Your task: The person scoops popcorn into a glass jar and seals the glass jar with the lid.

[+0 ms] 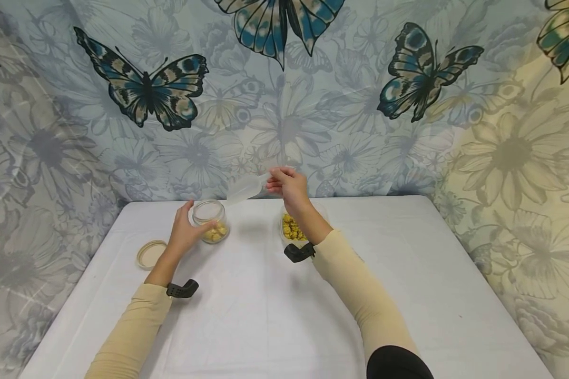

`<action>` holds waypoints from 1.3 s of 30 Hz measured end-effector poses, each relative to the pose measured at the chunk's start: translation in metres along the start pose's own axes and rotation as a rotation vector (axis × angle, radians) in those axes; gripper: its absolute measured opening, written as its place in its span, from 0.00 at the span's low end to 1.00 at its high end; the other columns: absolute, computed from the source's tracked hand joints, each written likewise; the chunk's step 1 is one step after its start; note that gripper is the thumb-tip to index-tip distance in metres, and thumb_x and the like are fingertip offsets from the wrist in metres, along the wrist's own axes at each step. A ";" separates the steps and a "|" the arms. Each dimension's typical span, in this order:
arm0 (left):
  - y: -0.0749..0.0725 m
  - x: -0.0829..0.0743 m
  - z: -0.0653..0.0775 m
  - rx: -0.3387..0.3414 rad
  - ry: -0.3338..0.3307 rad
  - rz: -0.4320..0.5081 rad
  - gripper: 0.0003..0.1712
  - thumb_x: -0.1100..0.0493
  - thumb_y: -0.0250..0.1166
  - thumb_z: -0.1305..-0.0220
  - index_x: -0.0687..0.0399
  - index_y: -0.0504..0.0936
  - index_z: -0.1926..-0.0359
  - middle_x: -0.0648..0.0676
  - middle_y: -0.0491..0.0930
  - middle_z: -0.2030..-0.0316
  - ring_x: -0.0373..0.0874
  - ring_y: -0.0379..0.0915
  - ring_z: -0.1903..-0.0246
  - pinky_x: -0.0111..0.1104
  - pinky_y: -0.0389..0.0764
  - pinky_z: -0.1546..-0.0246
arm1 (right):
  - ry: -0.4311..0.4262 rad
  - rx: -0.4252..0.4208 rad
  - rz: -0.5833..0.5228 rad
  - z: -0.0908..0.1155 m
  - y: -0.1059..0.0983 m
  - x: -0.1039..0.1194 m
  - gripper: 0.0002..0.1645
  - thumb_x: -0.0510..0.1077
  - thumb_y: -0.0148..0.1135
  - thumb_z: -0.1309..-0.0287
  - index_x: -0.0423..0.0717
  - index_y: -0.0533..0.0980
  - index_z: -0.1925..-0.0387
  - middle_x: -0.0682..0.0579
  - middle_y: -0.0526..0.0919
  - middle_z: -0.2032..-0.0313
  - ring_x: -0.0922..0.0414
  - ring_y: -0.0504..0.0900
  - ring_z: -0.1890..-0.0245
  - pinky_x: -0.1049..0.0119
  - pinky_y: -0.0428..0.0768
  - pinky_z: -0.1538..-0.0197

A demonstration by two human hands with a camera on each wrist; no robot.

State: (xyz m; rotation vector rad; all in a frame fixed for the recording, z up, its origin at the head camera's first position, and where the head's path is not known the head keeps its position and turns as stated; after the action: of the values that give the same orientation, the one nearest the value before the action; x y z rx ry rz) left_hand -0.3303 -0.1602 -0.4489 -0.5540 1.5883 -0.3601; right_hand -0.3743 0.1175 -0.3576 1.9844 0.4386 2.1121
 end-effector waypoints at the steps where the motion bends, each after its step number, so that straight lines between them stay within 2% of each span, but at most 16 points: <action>1: -0.001 -0.002 0.000 -0.017 0.022 -0.004 0.57 0.45 0.73 0.47 0.58 0.51 0.25 0.65 0.52 0.28 0.61 0.47 0.27 0.55 0.55 0.28 | 0.000 -0.002 -0.001 0.001 -0.001 0.001 0.07 0.39 0.57 0.32 0.41 0.73 0.56 0.54 0.82 0.77 0.62 0.81 0.80 0.74 0.82 0.72; 5: -0.003 -0.014 0.003 -0.063 0.120 0.001 0.53 0.47 0.74 0.47 0.59 0.56 0.27 0.66 0.54 0.29 0.62 0.48 0.27 0.56 0.55 0.28 | 0.000 -0.008 -0.015 0.003 -0.007 0.007 0.07 0.40 0.57 0.32 0.41 0.73 0.56 0.54 0.82 0.78 0.62 0.81 0.80 0.75 0.81 0.73; 9: -0.002 -0.023 0.003 -0.068 0.176 0.001 0.51 0.49 0.74 0.47 0.59 0.58 0.28 0.66 0.54 0.29 0.62 0.48 0.27 0.56 0.55 0.28 | -0.014 -0.021 -0.028 0.005 -0.014 0.014 0.04 0.40 0.58 0.33 0.42 0.74 0.60 0.54 0.82 0.79 0.62 0.81 0.81 0.75 0.81 0.74; 21: 0.005 -0.052 0.000 0.048 0.158 0.035 0.53 0.44 0.72 0.45 0.53 0.54 0.25 0.62 0.48 0.26 0.61 0.48 0.27 0.59 0.59 0.31 | -0.056 -0.065 -0.068 0.016 -0.038 0.027 0.06 0.41 0.57 0.33 0.41 0.74 0.60 0.53 0.82 0.79 0.62 0.80 0.82 0.76 0.79 0.76; 32: 0.015 -0.068 0.003 0.065 0.196 0.033 0.53 0.44 0.72 0.44 0.55 0.54 0.26 0.62 0.49 0.27 0.61 0.49 0.27 0.59 0.58 0.30 | -0.140 -0.111 -0.098 0.031 -0.057 0.039 0.05 0.40 0.59 0.34 0.41 0.76 0.62 0.53 0.81 0.79 0.61 0.80 0.81 0.75 0.80 0.76; 39: 0.026 -0.074 0.005 0.076 0.206 0.041 0.53 0.43 0.71 0.44 0.53 0.54 0.25 0.61 0.51 0.27 0.61 0.49 0.27 0.60 0.57 0.30 | -0.158 -0.149 -0.112 0.033 -0.071 0.040 0.04 0.38 0.59 0.35 0.41 0.78 0.65 0.52 0.82 0.80 0.61 0.80 0.82 0.75 0.80 0.77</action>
State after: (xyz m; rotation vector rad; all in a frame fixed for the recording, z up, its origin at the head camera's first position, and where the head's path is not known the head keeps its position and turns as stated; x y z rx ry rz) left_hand -0.3263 -0.0973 -0.4017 -0.4364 1.7732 -0.4563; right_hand -0.3478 0.2004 -0.3438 1.9743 0.3444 1.8483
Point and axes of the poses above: each hand's wrist, its own z-axis away from the middle knuckle, its own y-axis out of the palm, x = y × z, the point moved 6 cm from there along -z, towards the middle knuckle
